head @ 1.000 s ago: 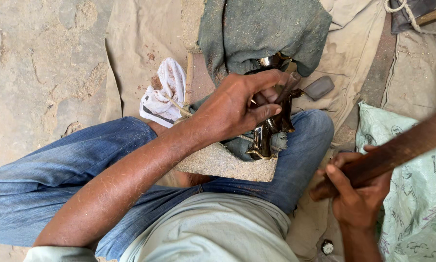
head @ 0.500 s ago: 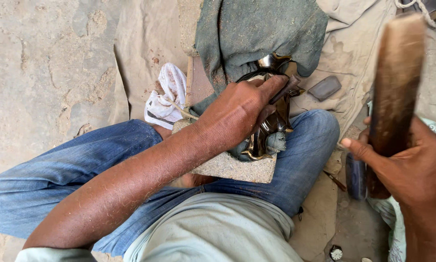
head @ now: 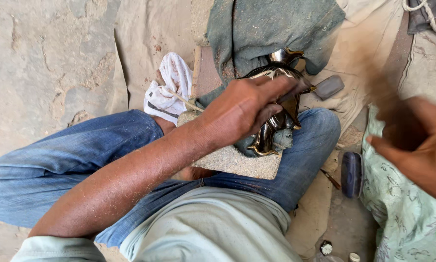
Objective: The person sits on the ground and uses a hammer and chisel to shape a shiny metal object resting on a cushioned block. They repeatedly reposition the object and strike it with the hammer to refine its form.
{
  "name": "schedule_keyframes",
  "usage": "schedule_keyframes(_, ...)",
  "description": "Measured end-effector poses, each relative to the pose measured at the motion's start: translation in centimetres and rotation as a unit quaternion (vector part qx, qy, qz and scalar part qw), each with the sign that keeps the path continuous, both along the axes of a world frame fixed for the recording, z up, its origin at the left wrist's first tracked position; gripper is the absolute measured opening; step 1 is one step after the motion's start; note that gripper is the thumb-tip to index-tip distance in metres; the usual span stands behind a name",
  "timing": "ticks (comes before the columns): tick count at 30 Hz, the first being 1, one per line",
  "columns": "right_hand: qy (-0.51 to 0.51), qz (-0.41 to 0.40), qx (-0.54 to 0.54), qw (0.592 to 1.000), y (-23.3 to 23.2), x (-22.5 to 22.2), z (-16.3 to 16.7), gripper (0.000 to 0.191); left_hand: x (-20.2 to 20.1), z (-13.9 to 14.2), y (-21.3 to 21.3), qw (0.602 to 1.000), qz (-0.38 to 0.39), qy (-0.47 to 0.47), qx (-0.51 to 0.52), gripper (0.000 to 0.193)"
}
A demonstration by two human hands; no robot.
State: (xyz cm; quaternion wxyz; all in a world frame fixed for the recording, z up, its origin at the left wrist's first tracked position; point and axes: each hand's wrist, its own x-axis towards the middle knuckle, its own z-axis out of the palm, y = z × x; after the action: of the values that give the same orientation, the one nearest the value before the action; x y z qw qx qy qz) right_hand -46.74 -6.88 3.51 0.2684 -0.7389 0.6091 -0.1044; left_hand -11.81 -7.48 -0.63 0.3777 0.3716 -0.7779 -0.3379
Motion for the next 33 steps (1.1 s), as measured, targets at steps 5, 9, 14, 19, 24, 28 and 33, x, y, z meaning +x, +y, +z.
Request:
schedule_keyframes(5, 0.094, -0.015, 0.005, 0.995, -0.9, -1.7, -1.1, 0.032, 0.4, -0.9, 1.1, 0.999, 0.029, 0.0, 0.017, 0.045)
schedule_keyframes(9, 0.073, 0.034, -0.014, 0.997, -0.7, -1.8, -1.4, 0.044, 0.9, -1.6, 1.3, 0.999, 0.035, 0.017, 0.015, 0.044)
schedule_keyframes(14, 0.056, 0.04, 0.035, 0.997, -0.1, -1.1, -0.7, 0.032, 1.2, -1.9, 1.4, 0.999, 0.037, 0.019, -0.01, 0.046)
schedule_keyframes(19, 0.062, -0.097, 0.01, 0.993, 1.4, -1.3, -0.5, 0.039, 1.7, -2.4, -0.3, 0.999, -0.007, 0.031, 0.02, 0.049)
schedule_keyframes(24, 0.087, 0.002, -0.02, 0.996, 3.3, -1.9, -0.7, 0.04, 1.8, -2.5, -0.7, 0.999, -0.047, 0.017, -0.012, 0.05)
schedule_keyframes(28, 0.123, -0.161, 0.072, 0.977, 3.9, -0.7, -0.8, 0.047, 1.4, -2.3, -1.6, 0.997, -0.071, 0.027, -0.027, 0.047)
schedule_keyframes(33, 0.267, -0.058, 0.064, 0.96, 5.3, 0.7, 0.3, 0.036, 1.6, -2.2, -1.9, 0.996, -0.089, 0.014, -0.013, 0.046)
